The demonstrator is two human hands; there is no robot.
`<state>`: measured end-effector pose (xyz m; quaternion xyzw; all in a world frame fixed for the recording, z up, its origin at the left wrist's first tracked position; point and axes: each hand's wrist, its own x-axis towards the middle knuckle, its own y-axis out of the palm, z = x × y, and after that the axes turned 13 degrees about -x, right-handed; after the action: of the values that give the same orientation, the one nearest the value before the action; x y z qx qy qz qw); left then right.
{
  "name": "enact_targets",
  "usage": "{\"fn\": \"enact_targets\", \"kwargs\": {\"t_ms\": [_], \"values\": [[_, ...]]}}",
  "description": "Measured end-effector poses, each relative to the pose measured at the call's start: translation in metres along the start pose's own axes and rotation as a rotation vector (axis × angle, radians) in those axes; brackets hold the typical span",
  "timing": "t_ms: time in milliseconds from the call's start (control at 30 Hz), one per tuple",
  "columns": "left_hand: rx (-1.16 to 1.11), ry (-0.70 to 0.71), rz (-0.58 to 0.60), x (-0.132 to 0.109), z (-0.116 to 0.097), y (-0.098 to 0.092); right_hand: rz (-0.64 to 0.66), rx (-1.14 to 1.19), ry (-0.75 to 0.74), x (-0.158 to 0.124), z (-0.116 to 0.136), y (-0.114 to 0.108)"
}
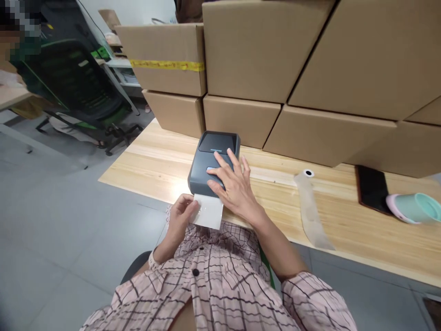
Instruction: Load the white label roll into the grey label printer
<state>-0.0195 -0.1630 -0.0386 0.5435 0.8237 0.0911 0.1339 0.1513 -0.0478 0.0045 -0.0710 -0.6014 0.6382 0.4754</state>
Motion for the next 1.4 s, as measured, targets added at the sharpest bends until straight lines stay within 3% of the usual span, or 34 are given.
{"fn": "enact_targets", "kwargs": {"t_ms": [100,233,333,500,667,767,833,967,1100,1167,1267,1333,1400], "values": [[0.018,0.225,-0.112,0.010,-0.002,-0.001,-0.095,0.203,0.145,-0.022,-0.005,0.011],[0.059,0.258,0.061,0.031,-0.004,0.003,-0.165,0.415,0.386,-0.056,-0.008,0.039],[0.067,0.302,0.122,0.040,0.003,0.007,-0.145,0.400,0.397,-0.069,-0.007,0.048],[0.161,0.417,0.109,0.047,0.004,0.005,-0.119,0.364,0.353,-0.059,-0.007,0.029],[0.233,0.623,0.148,0.087,-0.039,0.011,-0.172,0.256,0.219,-0.011,-0.014,-0.010],[0.150,0.547,0.223,0.116,-0.059,0.018,-0.265,0.129,0.121,0.034,-0.020,-0.026],[0.120,0.406,0.263,0.129,-0.062,0.021,-0.322,0.070,0.103,0.067,-0.027,-0.030],[0.043,0.069,0.287,0.142,-0.045,0.025,-0.381,0.008,0.115,0.128,-0.053,-0.028],[-0.053,-0.020,0.291,0.148,-0.031,0.031,-0.388,-0.044,0.105,0.170,-0.080,-0.028],[-0.078,-0.025,0.273,0.149,-0.029,0.033,-0.398,-0.114,0.097,0.171,-0.081,-0.034],[-0.120,-0.055,0.227,0.147,-0.030,0.035,-0.402,-0.199,0.060,0.145,-0.064,-0.043],[-0.131,-0.073,0.203,0.143,-0.029,0.037,-0.256,-0.156,0.002,0.120,-0.051,-0.043],[-0.131,-0.080,0.193,0.139,-0.026,0.039,0.041,-0.086,-0.058,0.103,-0.045,-0.035]]}}
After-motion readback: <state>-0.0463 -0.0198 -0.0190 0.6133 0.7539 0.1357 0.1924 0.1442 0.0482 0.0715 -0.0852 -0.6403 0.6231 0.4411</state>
